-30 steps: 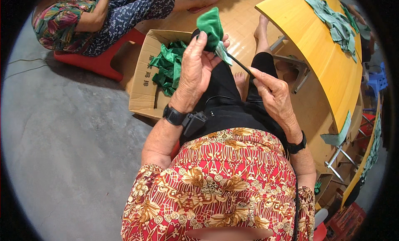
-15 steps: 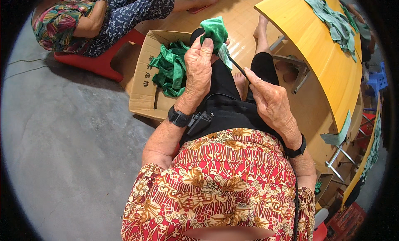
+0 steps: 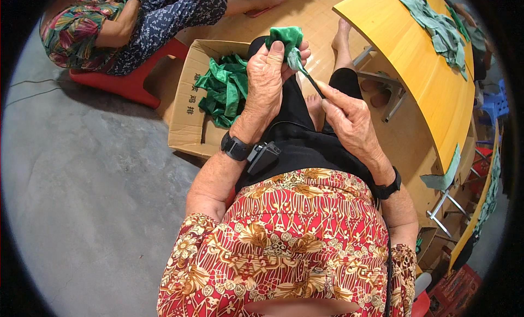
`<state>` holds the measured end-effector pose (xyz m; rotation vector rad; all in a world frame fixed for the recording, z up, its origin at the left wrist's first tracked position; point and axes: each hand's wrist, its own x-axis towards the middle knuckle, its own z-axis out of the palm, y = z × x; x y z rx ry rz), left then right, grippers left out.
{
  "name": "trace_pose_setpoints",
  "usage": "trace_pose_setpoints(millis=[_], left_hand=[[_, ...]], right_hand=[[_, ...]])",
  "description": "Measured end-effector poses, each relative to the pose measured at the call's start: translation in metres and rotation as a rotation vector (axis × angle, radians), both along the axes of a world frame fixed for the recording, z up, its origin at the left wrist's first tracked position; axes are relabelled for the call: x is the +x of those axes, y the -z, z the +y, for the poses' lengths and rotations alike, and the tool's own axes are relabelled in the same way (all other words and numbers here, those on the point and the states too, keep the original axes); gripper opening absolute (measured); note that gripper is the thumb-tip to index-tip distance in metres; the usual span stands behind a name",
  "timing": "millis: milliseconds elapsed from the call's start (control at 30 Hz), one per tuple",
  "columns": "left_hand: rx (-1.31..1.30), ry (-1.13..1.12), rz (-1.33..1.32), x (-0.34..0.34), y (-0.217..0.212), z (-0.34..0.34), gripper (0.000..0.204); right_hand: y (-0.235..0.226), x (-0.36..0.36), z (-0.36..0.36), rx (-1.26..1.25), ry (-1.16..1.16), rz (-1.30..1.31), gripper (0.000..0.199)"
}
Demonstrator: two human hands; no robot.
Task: Folding and turning green fabric strips using a thin rod tool.
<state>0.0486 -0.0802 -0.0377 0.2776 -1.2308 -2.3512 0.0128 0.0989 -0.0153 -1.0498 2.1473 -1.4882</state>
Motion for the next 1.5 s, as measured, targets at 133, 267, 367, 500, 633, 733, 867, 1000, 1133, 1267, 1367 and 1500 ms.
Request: trace_pose_setpoints(millis=[133,267,367,500,633,733,867,1000,1133,1267,1367,1500], left_hand=[[0.033,-0.02,0.027,-0.003,-0.005,-0.002,0.039],[0.109,0.032,0.044,0.003,-0.007,-0.013,0.048],[0.337,0.21,0.06,0.006,-0.015,-0.024,0.041],[0.174,0.061,0.016,0.0,-0.013,-0.026,0.029],[-0.257,-0.258,0.047,-0.003,-0.01,-0.019,0.007],[-0.316,-0.303,0.023,-0.002,-0.006,-0.019,0.018],[-0.161,0.011,0.003,-0.001,-0.011,-0.024,0.027],[0.056,0.205,-0.062,-0.004,-0.019,-0.021,0.023],[0.248,0.152,0.013,-0.019,-0.013,-0.015,0.02],[0.213,0.09,0.02,-0.043,-0.011,-0.001,0.019],[0.2,0.164,0.065,-0.062,-0.013,0.011,0.018],[0.281,0.285,0.079,-0.087,-0.02,0.036,0.019]], right_hand=[[-0.007,-0.001,-0.006,-0.022,0.001,-0.112,0.036],[-0.01,-0.005,0.0,0.006,-0.052,-0.262,0.037],[-0.006,-0.003,0.007,0.026,-0.107,-0.122,0.038],[0.002,-0.005,0.01,0.029,-0.125,0.025,0.04],[-0.006,-0.007,0.011,0.124,-0.117,0.133,0.043],[-0.014,-0.002,0.01,0.202,-0.126,0.24,0.044],[-0.017,0.002,0.017,0.121,-0.053,0.211,0.042],[-0.031,-0.003,0.027,0.157,-0.02,0.159,0.04],[-0.027,-0.004,0.041,0.121,0.035,0.17,0.04],[-0.041,-0.005,0.062,0.157,0.104,0.109,0.039],[-0.043,-0.007,0.077,0.149,0.204,0.091,0.04],[-0.035,-0.014,0.086,0.064,0.278,0.188,0.039]])
